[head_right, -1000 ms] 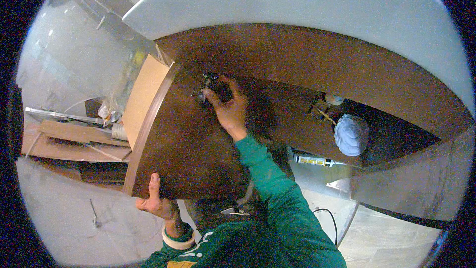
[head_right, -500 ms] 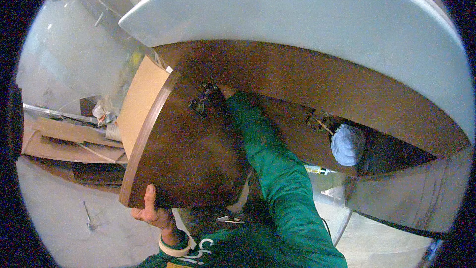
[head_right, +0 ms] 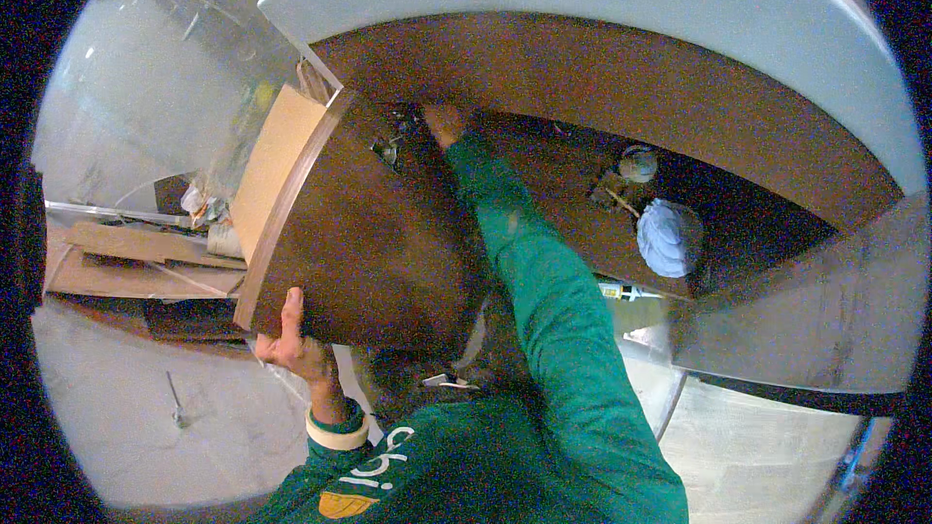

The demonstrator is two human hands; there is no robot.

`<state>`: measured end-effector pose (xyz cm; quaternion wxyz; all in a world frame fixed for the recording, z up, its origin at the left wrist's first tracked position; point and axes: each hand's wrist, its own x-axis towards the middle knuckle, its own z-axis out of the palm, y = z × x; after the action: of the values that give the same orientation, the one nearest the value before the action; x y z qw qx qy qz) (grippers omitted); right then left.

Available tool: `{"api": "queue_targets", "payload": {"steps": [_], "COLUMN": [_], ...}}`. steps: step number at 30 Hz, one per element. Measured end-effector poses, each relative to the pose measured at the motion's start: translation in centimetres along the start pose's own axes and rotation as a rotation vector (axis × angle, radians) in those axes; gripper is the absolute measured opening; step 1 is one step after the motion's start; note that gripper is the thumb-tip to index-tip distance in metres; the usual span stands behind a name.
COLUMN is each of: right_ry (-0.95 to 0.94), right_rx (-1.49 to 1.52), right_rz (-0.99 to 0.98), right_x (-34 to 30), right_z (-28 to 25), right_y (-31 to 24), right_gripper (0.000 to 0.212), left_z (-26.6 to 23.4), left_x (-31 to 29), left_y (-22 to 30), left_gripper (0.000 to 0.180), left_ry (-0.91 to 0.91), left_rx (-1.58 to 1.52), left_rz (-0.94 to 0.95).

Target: The person installs metal hinges onto a wooden cabinet door using a screwdriver. They repeatedly align the hinge, insert screws, and tighten them while holding the door against the cabinet frame. The door is then set aside, and the person retrieves another wooden panel.

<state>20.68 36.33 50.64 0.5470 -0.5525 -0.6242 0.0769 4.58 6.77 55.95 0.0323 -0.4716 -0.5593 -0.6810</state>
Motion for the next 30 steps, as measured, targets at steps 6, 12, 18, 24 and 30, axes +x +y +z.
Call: {"api": "queue_targets", "payload": {"steps": [6, 12, 18, 24, 30], "right_ry": [0.157, -0.062, -0.022, 0.024, -0.154], "right_rx": [0.529, 0.836, 0.955, 0.905, 1.085], "right_rz": [0.217, 0.385, 0.479, 0.367, 0.387], "right_x": [-3.1, -2.9, -4.0, -4.4, -5.4], "right_z": [-2.5, -1.9, -2.3, -1.5, -3.0], "right_y": [-1.3, -0.8, -1.5, -1.7, -0.7], "right_gripper": [0.032, 0.03, 0.022, 0.019, 0.039], "left_z": [0.4, 0.1, -1.0, -1.9, -1.7], "left_x": [0.2, -0.1, -0.9, -0.3, 0.4], "left_y": [1.1, 0.9, -0.3, 0.1, 0.4], "left_gripper": [0.022, 0.022, 0.02, 0.021, 0.019], "left_ry": [0.01, 0.0, -0.001, 0.041, 0.04], "left_rx": [-0.171, -0.183, -0.102, -0.247, -0.217], "left_rz": [-0.147, -0.148, -0.047, -0.173, -0.177]}}
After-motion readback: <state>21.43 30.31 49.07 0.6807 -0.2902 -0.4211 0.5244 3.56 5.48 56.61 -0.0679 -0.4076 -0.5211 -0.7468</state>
